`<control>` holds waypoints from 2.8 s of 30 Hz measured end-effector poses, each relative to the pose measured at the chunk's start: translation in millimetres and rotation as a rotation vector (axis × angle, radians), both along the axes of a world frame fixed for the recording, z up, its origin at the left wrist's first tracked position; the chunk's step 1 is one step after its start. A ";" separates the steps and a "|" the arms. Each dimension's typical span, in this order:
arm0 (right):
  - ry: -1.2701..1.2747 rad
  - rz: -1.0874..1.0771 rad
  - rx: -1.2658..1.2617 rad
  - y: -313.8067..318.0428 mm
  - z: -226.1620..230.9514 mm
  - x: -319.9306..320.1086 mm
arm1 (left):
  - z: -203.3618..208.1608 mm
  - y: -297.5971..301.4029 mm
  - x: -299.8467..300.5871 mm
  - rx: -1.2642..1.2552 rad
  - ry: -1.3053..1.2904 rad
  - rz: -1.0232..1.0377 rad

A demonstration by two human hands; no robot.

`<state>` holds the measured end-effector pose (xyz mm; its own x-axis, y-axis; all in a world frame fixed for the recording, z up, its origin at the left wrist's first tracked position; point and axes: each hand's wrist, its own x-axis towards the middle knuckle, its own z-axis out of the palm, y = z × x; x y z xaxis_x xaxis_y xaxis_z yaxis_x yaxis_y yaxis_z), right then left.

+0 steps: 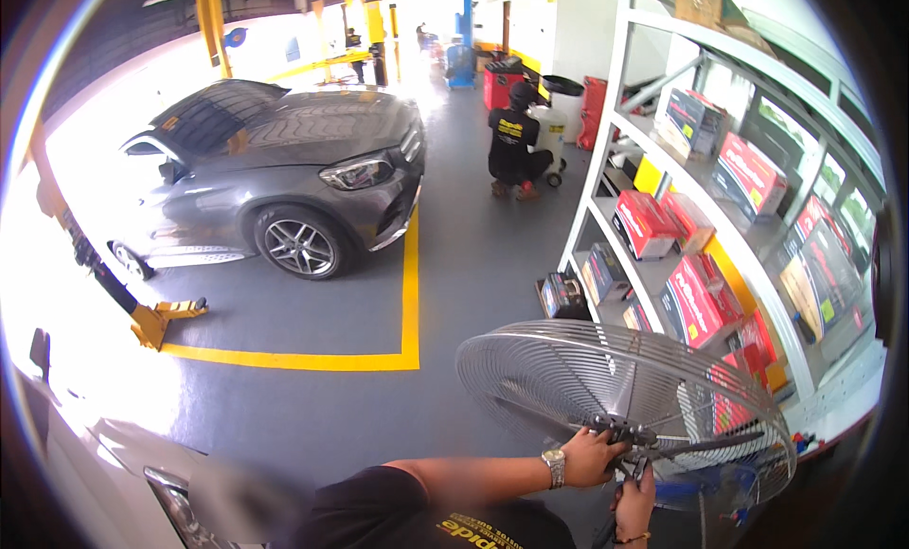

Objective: The person assembles a standing fan in a garage. They attach the fan blades to the motor housing, secure the front grille, and use a screwdriver to tighten the central nut. The person then positions the assembled fan on its stand.

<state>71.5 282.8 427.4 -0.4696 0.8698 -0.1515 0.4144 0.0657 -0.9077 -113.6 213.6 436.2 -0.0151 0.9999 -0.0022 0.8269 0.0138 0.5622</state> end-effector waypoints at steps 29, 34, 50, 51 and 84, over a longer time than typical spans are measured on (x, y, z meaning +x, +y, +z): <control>-0.358 -0.179 0.114 -64.3 29.6 -18.3 | -0.1 43.4 -21.7 -0.168 -0.060 -0.255; -0.426 -0.181 0.240 -64.1 18.4 -15.6 | 0.3 42.7 -22.0 -0.163 -0.050 -0.232; -0.685 0.021 0.729 -4.1 -132.5 62.2 | -1.6 34.8 -24.9 -0.060 -0.225 -0.281; -0.547 -0.013 0.662 9.1 -147.9 68.6 | -2.2 36.9 -23.8 -0.036 -0.232 -0.261; -0.115 0.233 0.383 41.7 -68.2 33.3 | 4.6 20.7 -15.2 -0.096 -0.270 -0.103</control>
<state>104.9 324.5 359.2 -0.6582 0.7465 0.0975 0.4451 0.4903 -0.7493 -128.8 234.3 440.9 0.1004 0.9911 -0.0872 0.6475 0.0014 0.7620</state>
